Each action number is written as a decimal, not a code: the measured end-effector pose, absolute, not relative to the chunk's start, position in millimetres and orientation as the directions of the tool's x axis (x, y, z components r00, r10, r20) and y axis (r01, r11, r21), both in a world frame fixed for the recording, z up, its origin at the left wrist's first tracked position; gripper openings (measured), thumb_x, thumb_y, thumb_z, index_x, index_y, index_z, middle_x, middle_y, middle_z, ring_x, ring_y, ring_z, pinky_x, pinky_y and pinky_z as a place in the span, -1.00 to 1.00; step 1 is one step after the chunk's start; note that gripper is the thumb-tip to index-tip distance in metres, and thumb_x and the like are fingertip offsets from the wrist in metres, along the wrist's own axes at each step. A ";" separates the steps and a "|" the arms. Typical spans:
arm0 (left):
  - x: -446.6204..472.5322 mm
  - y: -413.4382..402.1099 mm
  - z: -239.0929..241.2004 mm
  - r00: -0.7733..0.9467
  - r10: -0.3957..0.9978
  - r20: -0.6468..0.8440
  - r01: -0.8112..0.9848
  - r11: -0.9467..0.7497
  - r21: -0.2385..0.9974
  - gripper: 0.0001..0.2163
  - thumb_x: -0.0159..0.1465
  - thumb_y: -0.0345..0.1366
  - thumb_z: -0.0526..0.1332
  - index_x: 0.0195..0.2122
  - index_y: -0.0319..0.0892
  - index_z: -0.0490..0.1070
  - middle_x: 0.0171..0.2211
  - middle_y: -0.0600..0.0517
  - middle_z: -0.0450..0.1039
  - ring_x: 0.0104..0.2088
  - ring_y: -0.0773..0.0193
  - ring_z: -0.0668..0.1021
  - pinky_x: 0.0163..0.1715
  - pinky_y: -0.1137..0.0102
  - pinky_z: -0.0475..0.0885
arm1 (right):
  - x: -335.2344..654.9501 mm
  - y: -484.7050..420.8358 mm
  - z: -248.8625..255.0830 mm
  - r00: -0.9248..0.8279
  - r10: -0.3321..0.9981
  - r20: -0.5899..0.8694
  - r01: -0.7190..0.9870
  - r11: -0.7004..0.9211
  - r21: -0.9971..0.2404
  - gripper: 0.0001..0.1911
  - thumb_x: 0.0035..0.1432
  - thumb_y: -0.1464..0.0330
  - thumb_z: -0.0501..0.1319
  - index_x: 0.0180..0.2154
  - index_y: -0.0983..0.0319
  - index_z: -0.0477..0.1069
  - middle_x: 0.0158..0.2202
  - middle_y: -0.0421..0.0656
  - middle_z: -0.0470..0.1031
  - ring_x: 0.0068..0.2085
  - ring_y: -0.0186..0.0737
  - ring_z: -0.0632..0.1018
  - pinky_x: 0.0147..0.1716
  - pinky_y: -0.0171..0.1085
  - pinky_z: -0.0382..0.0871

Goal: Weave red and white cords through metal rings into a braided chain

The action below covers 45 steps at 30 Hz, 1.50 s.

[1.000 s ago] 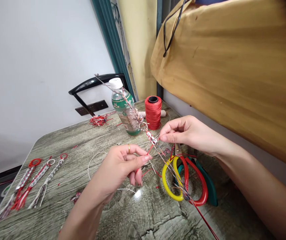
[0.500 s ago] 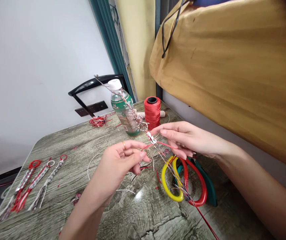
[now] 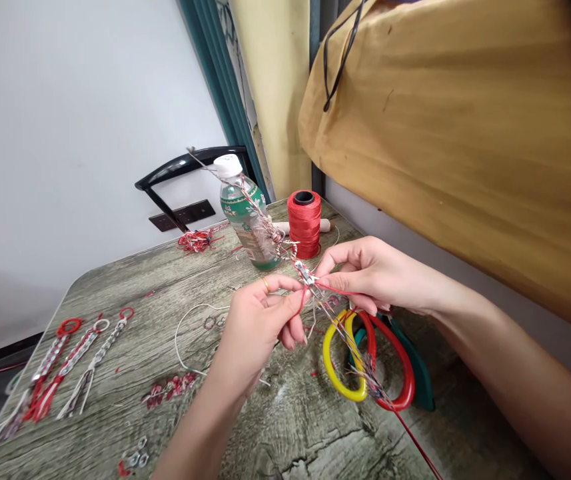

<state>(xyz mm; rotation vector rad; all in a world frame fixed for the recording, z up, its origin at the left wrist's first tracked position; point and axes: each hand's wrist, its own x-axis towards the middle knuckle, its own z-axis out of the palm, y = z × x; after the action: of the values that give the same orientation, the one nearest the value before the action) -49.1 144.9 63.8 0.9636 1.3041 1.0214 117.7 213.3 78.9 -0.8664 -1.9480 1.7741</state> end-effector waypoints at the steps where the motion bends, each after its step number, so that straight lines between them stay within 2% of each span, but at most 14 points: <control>1: -49.3 144.5 64.3 0.011 0.961 -0.277 -0.035 0.277 0.960 -0.88 0.09 -0.27 0.22 -0.41 -0.21 0.35 -0.78 0.15 0.36 -0.77 0.49 0.30 -0.74 0.58 0.19 | 118.6 213.9 79.6 -0.749 0.648 -0.136 0.199 0.024 -0.980 -0.84 0.09 0.33 0.15 -0.41 0.31 0.35 -0.80 -0.39 0.18 -0.78 -0.58 0.16 -0.83 -0.55 -0.03; 11: -52.7 140.1 74.0 0.070 0.959 -0.273 -0.020 0.275 0.961 -0.94 0.07 -0.36 0.21 -0.50 -0.23 0.37 -0.65 0.09 0.41 -0.62 0.44 0.38 -0.57 0.52 0.27 | 126.0 215.5 85.9 -0.762 0.616 -0.198 0.254 0.004 -0.967 -0.90 0.06 0.44 0.11 -0.46 0.29 0.35 -0.77 -0.36 0.24 -0.76 -0.55 0.18 -0.80 -0.50 -0.02; 20: -58.1 140.6 78.5 0.024 0.968 -0.250 0.033 0.250 0.968 -0.92 0.06 -0.40 0.18 -0.56 -0.21 0.37 -0.66 0.10 0.40 -0.61 0.43 0.38 -0.56 0.52 0.27 | 124.8 216.5 86.7 -0.709 0.691 -0.140 0.258 0.069 -0.964 -0.89 0.02 0.38 0.16 -0.50 0.27 0.39 -0.72 -0.34 0.18 -0.72 -0.53 0.14 -0.75 -0.42 -0.08; 22: -57.8 141.0 78.8 0.015 0.968 -0.250 0.035 0.249 0.968 -0.92 0.06 -0.40 0.17 -0.57 -0.21 0.36 -0.67 0.10 0.40 -0.61 0.43 0.38 -0.56 0.52 0.27 | 123.0 217.9 84.4 -0.666 0.737 -0.115 0.251 0.077 -0.965 -0.89 -0.01 0.37 0.18 -0.52 0.27 0.39 -0.68 -0.32 0.20 -0.68 -0.52 0.16 -0.71 -0.41 -0.02; 27: -58.1 140.1 79.5 0.009 0.965 -0.262 0.088 0.261 0.961 -0.90 0.07 -0.39 0.16 -0.58 -0.20 0.34 -0.69 0.11 0.37 -0.61 0.43 0.37 -0.57 0.53 0.25 | 119.6 222.3 77.1 -0.621 0.783 -0.033 0.233 0.145 -0.962 -0.85 -0.02 0.32 0.20 -0.52 0.28 0.40 -0.52 -0.21 0.38 -0.49 -0.38 0.36 -0.49 -0.34 0.18; 33: -63.4 139.0 79.5 -0.008 0.966 -0.259 0.159 0.257 0.953 -0.90 0.06 -0.41 0.14 -0.59 -0.20 0.34 -0.67 0.10 0.40 -0.59 0.41 0.38 -0.53 0.51 0.27 | 115.4 215.3 75.3 -0.545 0.834 0.079 0.337 0.304 -0.891 -0.79 0.07 0.27 0.13 -0.45 0.29 0.38 -0.59 -0.25 0.26 -0.56 -0.42 0.23 -0.59 -0.37 0.05; 38: -64.9 138.7 78.8 -0.021 0.967 -0.254 0.196 0.253 0.947 -0.89 0.05 -0.42 0.12 -0.60 -0.20 0.35 -0.68 0.09 0.41 -0.60 0.41 0.37 -0.55 0.51 0.26 | 111.9 210.5 74.3 -0.477 0.857 0.197 0.438 0.426 -0.792 -0.78 0.11 0.28 0.09 -0.44 0.29 0.35 -0.57 -0.24 0.27 -0.55 -0.41 0.21 -0.57 -0.36 0.03; 41: -63.9 138.9 78.5 -0.021 0.966 -0.259 0.190 0.259 0.947 -0.89 0.05 -0.43 0.12 -0.59 -0.20 0.35 -0.68 0.08 0.42 -0.61 0.41 0.38 -0.55 0.51 0.27 | 110.9 212.8 71.4 -0.480 0.858 0.183 0.428 0.411 -0.805 -0.78 0.12 0.28 0.08 -0.43 0.30 0.35 -0.56 -0.22 0.29 -0.53 -0.41 0.23 -0.57 -0.37 0.04; 45: -62.0 139.9 76.3 -0.052 0.965 -0.257 0.171 0.262 0.950 -0.90 0.05 -0.42 0.14 -0.60 -0.22 0.33 -0.69 0.08 0.41 -0.62 0.43 0.38 -0.56 0.52 0.28 | 111.5 217.1 69.1 -0.535 0.842 0.073 0.374 0.314 -0.872 -0.84 0.09 0.30 0.12 -0.36 0.29 0.32 -0.58 -0.27 0.26 -0.57 -0.44 0.20 -0.60 -0.40 0.01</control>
<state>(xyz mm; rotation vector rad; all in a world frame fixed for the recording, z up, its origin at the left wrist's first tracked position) -62.0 139.9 76.3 1.1204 1.4724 0.9418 111.5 217.1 69.1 -1.0719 -2.0556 1.1563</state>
